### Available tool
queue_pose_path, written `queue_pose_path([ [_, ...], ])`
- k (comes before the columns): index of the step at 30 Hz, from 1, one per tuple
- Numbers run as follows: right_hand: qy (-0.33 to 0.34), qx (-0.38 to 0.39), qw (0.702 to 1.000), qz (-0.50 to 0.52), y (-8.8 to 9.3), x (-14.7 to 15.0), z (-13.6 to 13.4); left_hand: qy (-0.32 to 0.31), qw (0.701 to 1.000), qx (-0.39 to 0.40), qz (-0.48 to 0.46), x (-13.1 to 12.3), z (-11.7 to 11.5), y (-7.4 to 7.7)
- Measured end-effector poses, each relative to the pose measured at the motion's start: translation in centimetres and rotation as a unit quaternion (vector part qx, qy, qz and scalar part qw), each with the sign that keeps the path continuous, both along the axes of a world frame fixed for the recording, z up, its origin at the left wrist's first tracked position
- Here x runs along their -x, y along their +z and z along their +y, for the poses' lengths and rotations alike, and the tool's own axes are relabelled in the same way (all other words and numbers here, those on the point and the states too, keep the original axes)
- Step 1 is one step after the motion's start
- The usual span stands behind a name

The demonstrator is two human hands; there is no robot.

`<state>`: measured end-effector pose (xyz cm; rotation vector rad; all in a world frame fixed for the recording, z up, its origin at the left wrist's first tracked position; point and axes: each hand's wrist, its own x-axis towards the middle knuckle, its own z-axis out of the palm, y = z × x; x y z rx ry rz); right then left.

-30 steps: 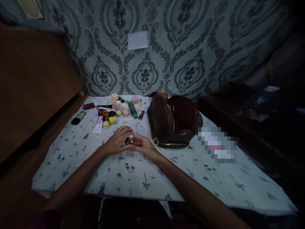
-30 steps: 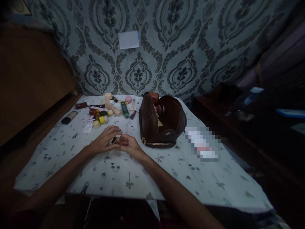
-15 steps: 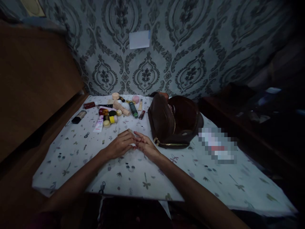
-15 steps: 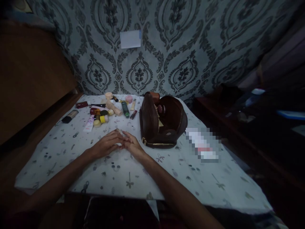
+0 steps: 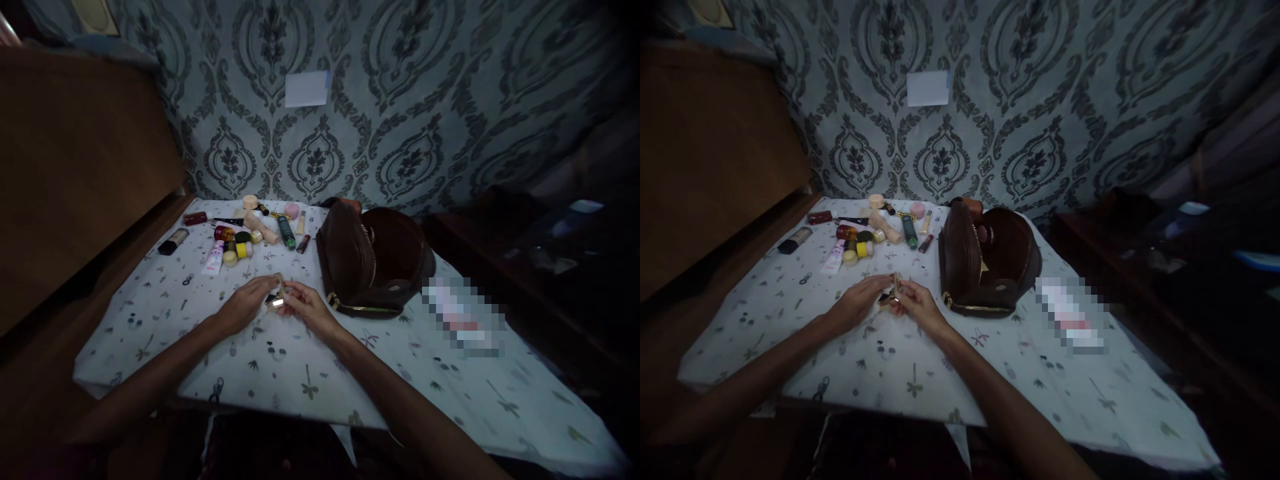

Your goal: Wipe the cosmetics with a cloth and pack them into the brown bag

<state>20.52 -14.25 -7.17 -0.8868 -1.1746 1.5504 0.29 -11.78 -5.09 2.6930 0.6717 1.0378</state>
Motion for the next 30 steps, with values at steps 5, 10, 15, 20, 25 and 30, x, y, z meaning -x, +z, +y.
queue_pose_path([
  [5,0.001,-0.012,1.0,-0.012,0.3,0.0,-0.1,0.029,0.999,-0.009,-0.018,-1.1,1.8,-0.1],
  [10,0.0,0.0,1.0,0.002,0.6,0.0,-0.4,0.093,0.995,0.019,-0.01,-0.9,2.4,-0.3],
  [15,-0.006,0.015,1.0,0.016,0.7,0.1,-0.4,0.145,0.988,0.007,0.057,1.0,0.4,-0.5],
  [20,-0.009,0.022,0.999,0.035,0.5,0.2,-0.2,0.146,0.984,0.004,0.104,2.2,-2.0,-1.0],
  [25,-0.01,0.033,0.998,0.043,0.2,0.0,-0.2,0.151,0.981,-0.041,0.113,1.5,-3.3,-1.9],
  [30,0.008,0.022,0.998,0.052,-0.1,-0.1,-0.1,0.132,0.98,-0.057,0.139,-0.1,-4.1,-1.3],
])
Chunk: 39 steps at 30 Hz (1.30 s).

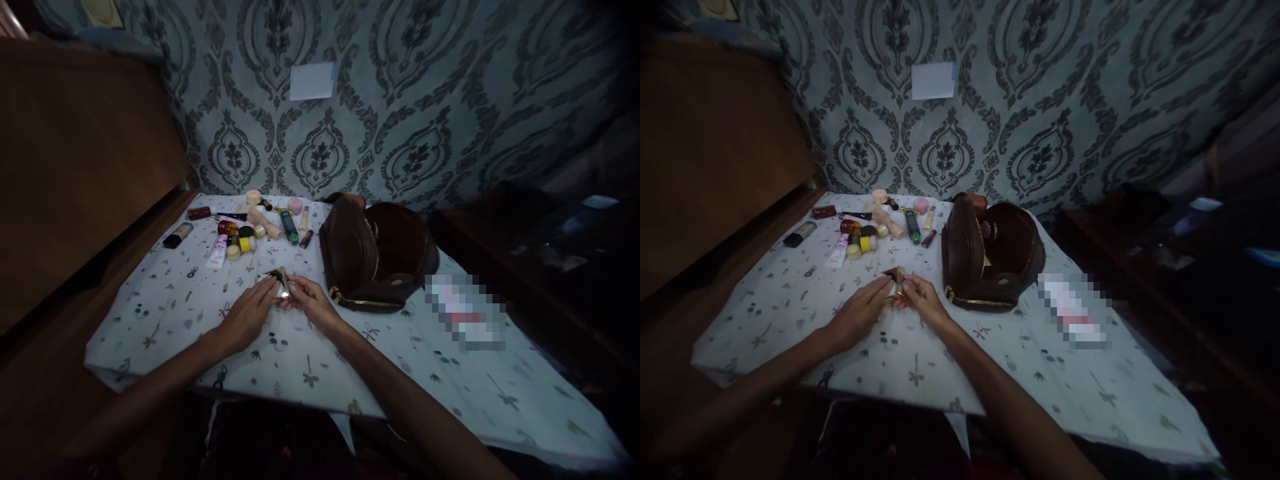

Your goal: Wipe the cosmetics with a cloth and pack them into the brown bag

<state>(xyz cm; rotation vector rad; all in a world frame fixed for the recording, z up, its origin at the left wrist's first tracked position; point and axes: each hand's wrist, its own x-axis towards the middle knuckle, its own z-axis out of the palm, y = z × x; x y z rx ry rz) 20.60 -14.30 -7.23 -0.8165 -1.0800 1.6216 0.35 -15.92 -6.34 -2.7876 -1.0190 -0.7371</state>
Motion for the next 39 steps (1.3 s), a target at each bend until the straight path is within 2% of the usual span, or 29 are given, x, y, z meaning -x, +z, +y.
queue_pose_path([
  [7,-0.035,-0.009,0.999,-0.016,0.0,0.1,0.0,-0.101,0.994,0.024,0.035,0.2,-0.4,1.7],
  [10,-0.025,-0.006,0.999,-0.024,0.1,0.3,-0.1,-0.129,0.991,0.035,0.023,1.4,-0.4,1.5],
  [14,-0.023,-0.007,0.999,-0.031,0.4,0.6,-0.2,-0.151,0.987,0.044,-0.044,3.2,-0.6,0.9],
  [17,-0.017,-0.006,0.999,-0.032,0.6,0.5,-0.3,-0.123,0.986,0.061,-0.097,3.9,-0.9,0.5],
  [21,-0.005,-0.007,1.0,-0.02,0.8,0.3,-0.4,-0.043,0.977,0.118,-0.173,3.5,-0.8,1.1],
  [23,-0.001,-0.002,1.0,-0.004,0.9,0.2,-0.5,0.021,0.963,0.15,-0.223,2.9,-0.4,1.7],
  [26,0.014,0.013,0.999,0.028,1.3,0.3,-0.8,0.097,0.926,0.228,-0.286,1.8,0.2,2.4],
  [28,0.025,0.017,0.998,0.048,1.6,0.4,-1.1,0.095,0.903,0.284,-0.309,1.1,0.4,2.6],
  [30,0.037,0.02,0.997,0.057,2.0,0.4,-1.4,0.071,0.894,0.314,-0.312,0.6,0.5,2.6],
  [35,0.066,0.025,0.996,0.049,2.6,0.2,-1.7,0.031,0.909,0.296,-0.292,0.1,0.8,2.6],
  [39,0.044,0.033,0.996,0.068,2.6,0.0,-1.5,0.039,0.923,0.258,-0.283,0.0,1.3,2.8],
])
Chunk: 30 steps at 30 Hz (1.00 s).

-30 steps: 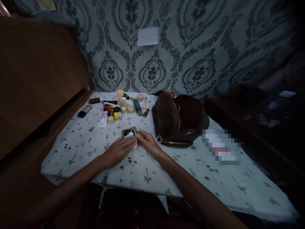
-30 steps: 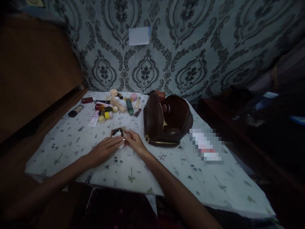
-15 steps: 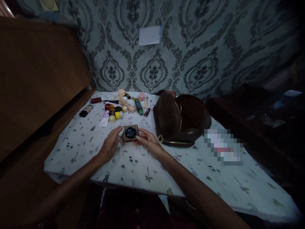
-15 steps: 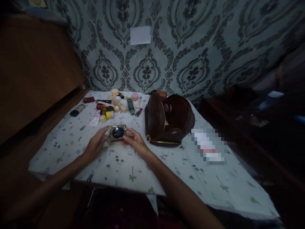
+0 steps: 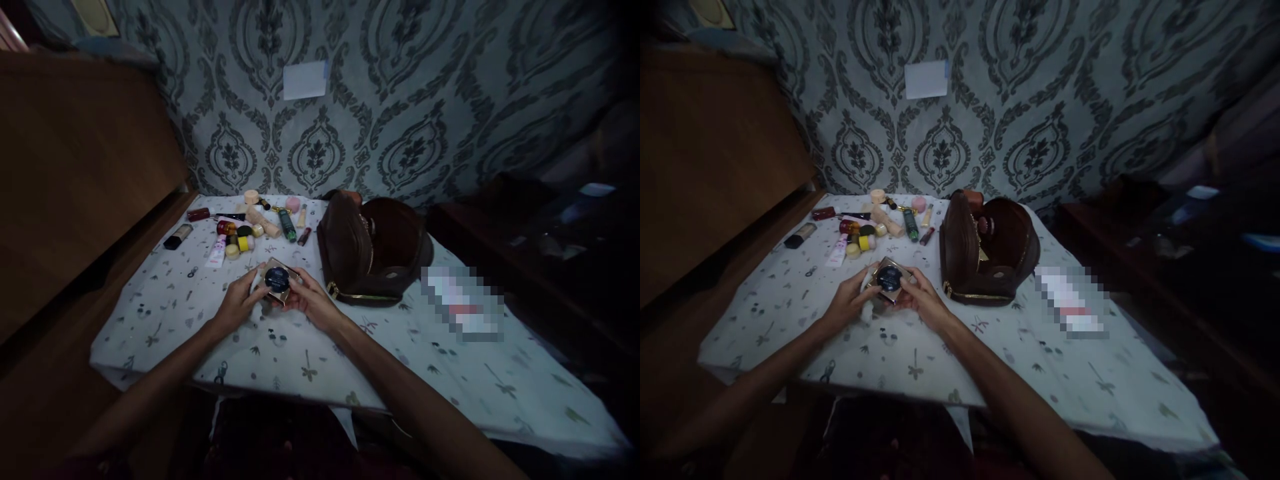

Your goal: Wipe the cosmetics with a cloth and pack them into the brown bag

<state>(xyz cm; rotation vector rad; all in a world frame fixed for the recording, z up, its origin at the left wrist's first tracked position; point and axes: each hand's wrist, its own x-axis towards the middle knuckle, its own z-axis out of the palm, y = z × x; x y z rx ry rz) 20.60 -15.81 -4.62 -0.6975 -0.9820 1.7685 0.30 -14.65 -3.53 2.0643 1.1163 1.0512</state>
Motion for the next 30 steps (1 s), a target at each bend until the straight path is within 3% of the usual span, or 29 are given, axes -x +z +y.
queue_pose_path([
  [5,-0.046,0.0,0.999,0.017,0.0,-0.3,0.2,0.008,0.997,-0.071,0.027,-0.3,0.4,0.0],
  [11,-0.066,0.025,0.996,0.045,0.1,0.1,-0.1,0.079,0.992,-0.095,0.018,-1.8,0.5,-0.2],
  [18,-0.107,0.03,0.989,0.097,-0.1,0.7,-0.1,0.018,0.987,-0.139,0.076,-3.1,0.2,-2.0],
  [22,-0.109,0.032,0.987,0.116,-0.3,0.8,0.0,0.013,0.981,-0.163,0.104,-3.1,0.1,-2.6],
  [30,-0.098,0.041,0.987,0.118,0.0,0.8,0.0,-0.016,0.948,-0.29,0.133,-3.6,-0.2,-0.8],
])
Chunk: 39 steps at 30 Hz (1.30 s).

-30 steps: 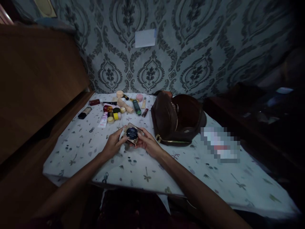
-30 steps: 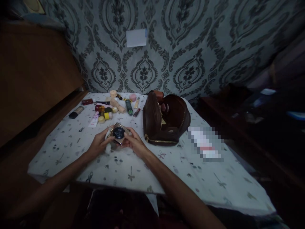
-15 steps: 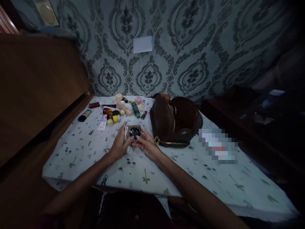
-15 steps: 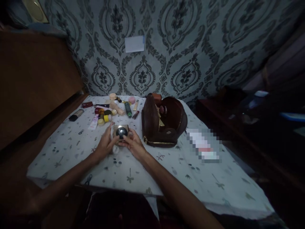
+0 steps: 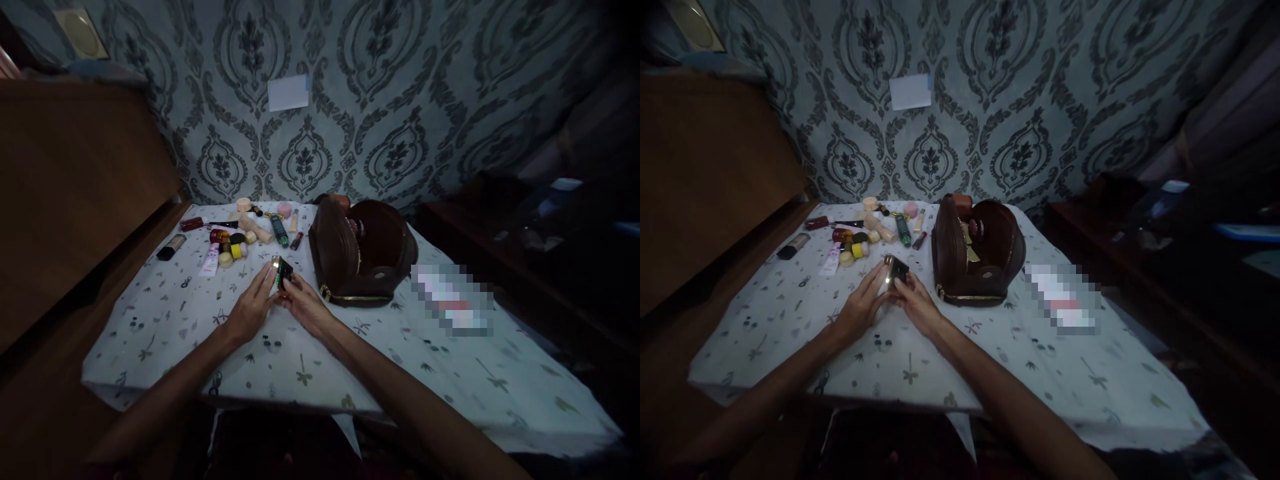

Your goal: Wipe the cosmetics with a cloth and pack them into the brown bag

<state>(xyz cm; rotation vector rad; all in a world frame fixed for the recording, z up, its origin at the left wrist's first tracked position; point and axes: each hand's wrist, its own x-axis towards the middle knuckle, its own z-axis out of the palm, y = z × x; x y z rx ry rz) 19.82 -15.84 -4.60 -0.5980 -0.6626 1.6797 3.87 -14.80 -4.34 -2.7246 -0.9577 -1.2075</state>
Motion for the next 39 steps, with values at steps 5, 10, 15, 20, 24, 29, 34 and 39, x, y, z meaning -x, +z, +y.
queue_pose_path([
  [5,0.004,0.02,1.0,-0.012,0.1,-0.3,0.1,-0.015,0.999,-0.03,0.015,0.5,-0.1,0.6],
  [10,-0.009,0.038,0.999,0.03,0.0,-0.4,0.3,-0.068,0.991,-0.093,0.06,0.2,-0.4,1.0],
  [15,0.033,0.068,0.994,0.08,0.5,-0.8,0.3,-0.1,0.982,-0.138,0.085,-0.8,-0.4,1.5],
  [20,0.064,0.097,0.983,0.142,0.6,-1.5,0.5,-0.096,0.98,-0.127,0.122,-0.3,0.0,0.7],
  [24,0.068,0.122,0.977,0.16,0.6,-1.9,0.7,-0.081,0.985,-0.098,0.118,0.6,0.3,0.0],
  [29,0.085,0.103,0.984,0.122,0.6,-1.5,0.3,-0.08,0.989,-0.077,0.098,0.4,0.0,0.6],
  [34,0.086,0.098,0.987,0.089,-0.2,-0.8,0.1,-0.096,0.991,-0.038,0.081,-0.7,0.2,1.7],
  [39,0.126,0.057,0.988,0.072,0.2,-0.9,-0.4,-0.045,0.993,0.113,0.015,-0.6,1.3,2.2],
])
